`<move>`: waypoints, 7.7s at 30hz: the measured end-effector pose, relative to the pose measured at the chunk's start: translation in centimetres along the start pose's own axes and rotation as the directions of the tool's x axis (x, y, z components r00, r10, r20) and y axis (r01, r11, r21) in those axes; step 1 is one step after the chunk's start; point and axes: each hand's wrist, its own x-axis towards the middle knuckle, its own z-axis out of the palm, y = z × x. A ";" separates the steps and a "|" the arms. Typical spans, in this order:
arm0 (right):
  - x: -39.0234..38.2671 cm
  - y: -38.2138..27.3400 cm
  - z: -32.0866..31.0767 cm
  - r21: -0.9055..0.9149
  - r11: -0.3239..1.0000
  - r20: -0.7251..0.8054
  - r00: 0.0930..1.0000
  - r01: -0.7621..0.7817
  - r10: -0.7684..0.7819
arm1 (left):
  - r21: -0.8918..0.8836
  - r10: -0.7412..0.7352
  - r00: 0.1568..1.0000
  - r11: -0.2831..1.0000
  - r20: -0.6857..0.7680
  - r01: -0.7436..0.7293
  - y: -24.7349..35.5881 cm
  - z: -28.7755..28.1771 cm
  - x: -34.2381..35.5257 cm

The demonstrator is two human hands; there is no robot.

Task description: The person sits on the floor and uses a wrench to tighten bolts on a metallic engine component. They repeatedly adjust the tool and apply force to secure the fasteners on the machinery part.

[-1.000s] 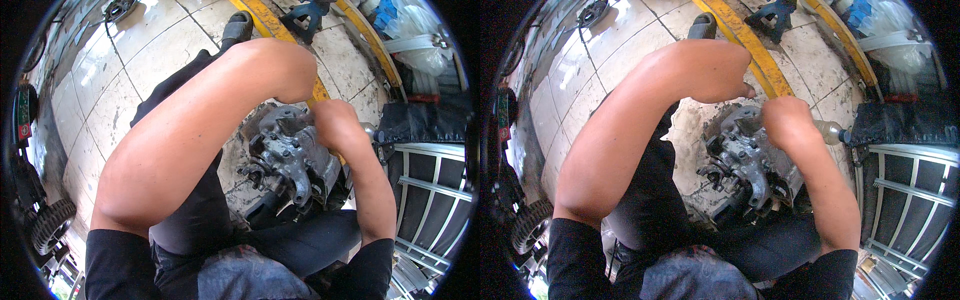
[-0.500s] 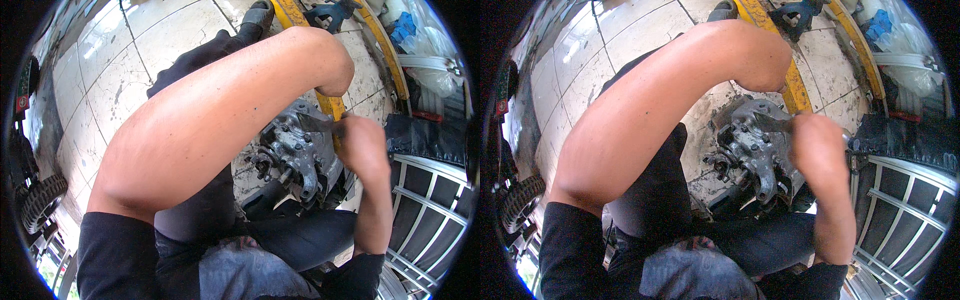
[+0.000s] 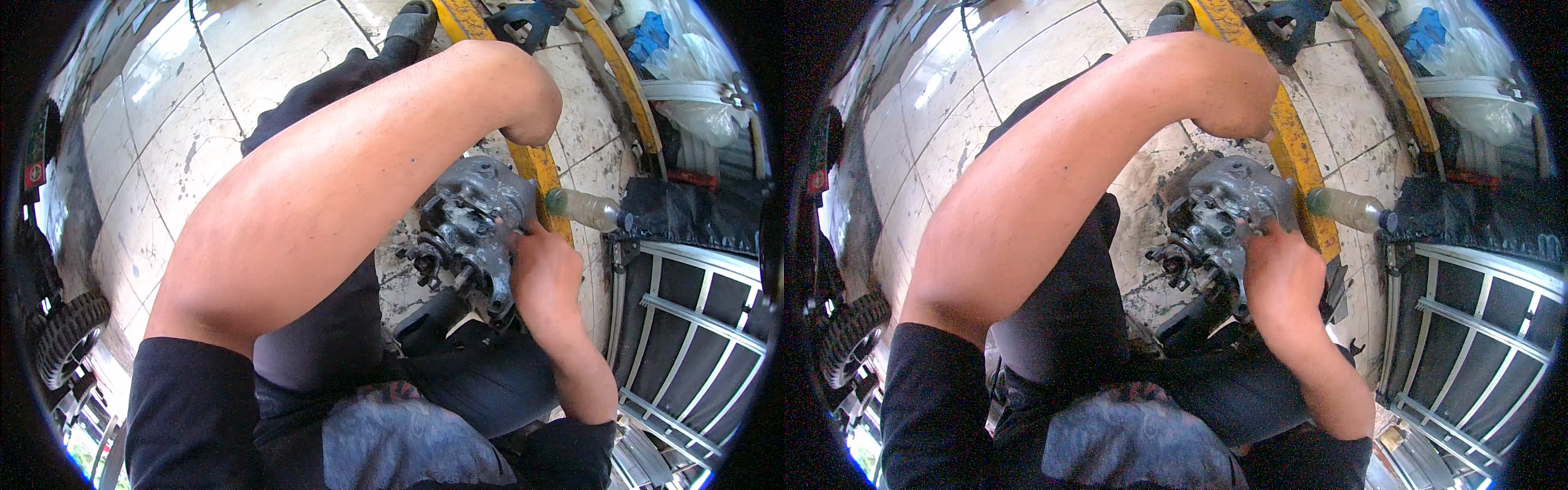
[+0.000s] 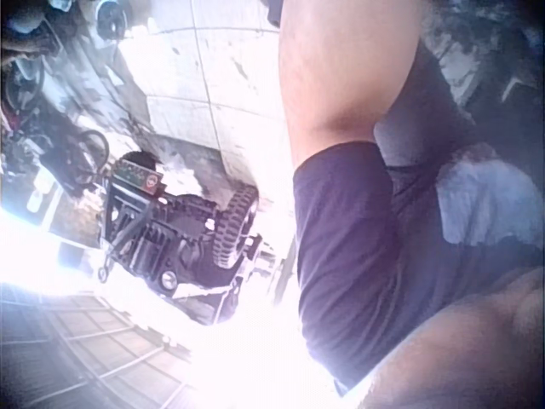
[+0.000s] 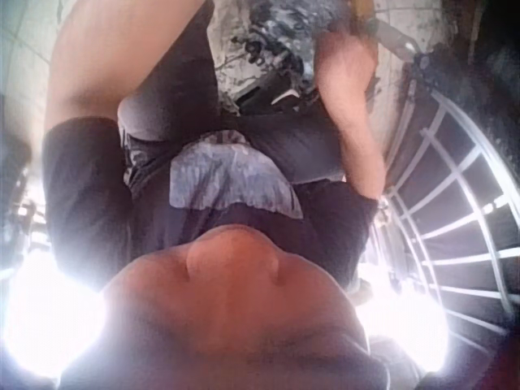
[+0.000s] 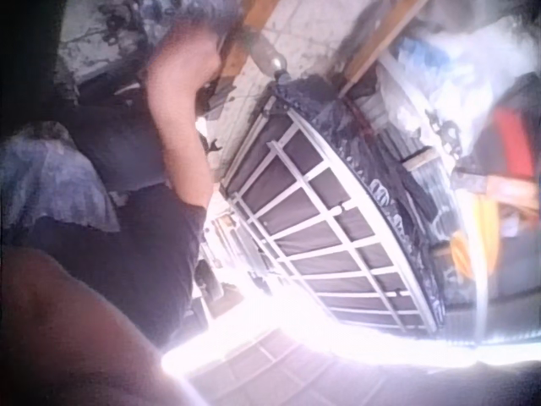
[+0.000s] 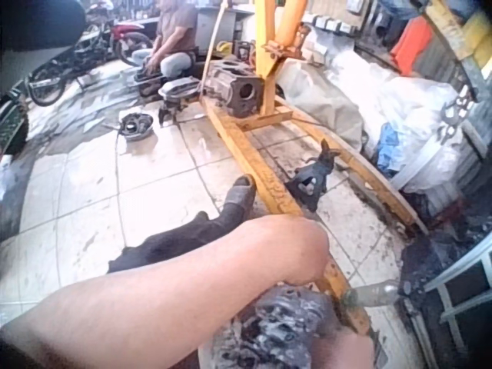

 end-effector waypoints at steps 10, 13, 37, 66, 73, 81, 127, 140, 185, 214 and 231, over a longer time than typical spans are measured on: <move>-0.6 -0.3 0.1 0.051 0.997 -0.015 0.998 -0.066 0.067 | -0.010 -0.054 0.998 0.999 -0.036 0.053 -0.6 0.8 -0.1; -1.5 -0.1 2.4 0.024 0.989 0.011 0.990 -0.144 0.144 | -0.005 -0.039 0.999 0.999 -0.014 0.039 -0.4 1.0 0.1; 1.1 -0.5 -3.7 -0.073 0.997 0.036 0.999 0.038 -0.035 | 0.034 -0.072 0.996 0.997 0.059 0.070 -0.6 0.8 1.0; 7.4 -3.0 -1.5 -0.192 0.955 0.242 0.954 0.227 -0.178 | -0.004 -0.053 0.997 0.999 0.058 0.053 -1.1 0.4 0.0; 7.6 -2.7 -3.0 -0.153 0.943 0.365 0.904 0.294 -0.223 | 0.007 -0.033 0.998 0.999 0.047 0.032 -1.4 0.7 0.3; 8.3 -1.6 -3.2 -0.098 0.950 0.414 0.880 0.295 -0.231 | -0.030 -0.034 0.997 0.999 0.071 0.036 -1.0 0.6 0.8; 4.3 1.7 2.7 0.149 0.988 0.446 0.895 -0.045 -0.027 | 0.021 -0.076 0.994 0.997 0.083 0.074 0.3 0.7 0.6; 4.2 -1.6 -0.2 0.047 0.996 0.391 0.916 0.078 -0.091 | -0.008 -0.058 0.997 0.998 0.050 0.059 0.1 1.5 0.6; 3.7 -0.4 1.8 0.287 0.958 0.365 0.924 0.001 -0.111 | 0.018 -0.055 0.998 0.998 -0.009 0.055 0.4 1.9 1.4; 1.1 0.3 1.4 0.472 0.876 0.409 0.905 -0.099 -0.118 | 0.004 -0.101 0.993 0.995 0.055 0.101 1.0 1.5 1.3; 1.3 -1.2 1.8 0.293 0.956 0.468 0.877 -0.038 -0.109 | 0.012 -0.092 0.993 0.996 0.075 0.091 0.9 1.1 1.3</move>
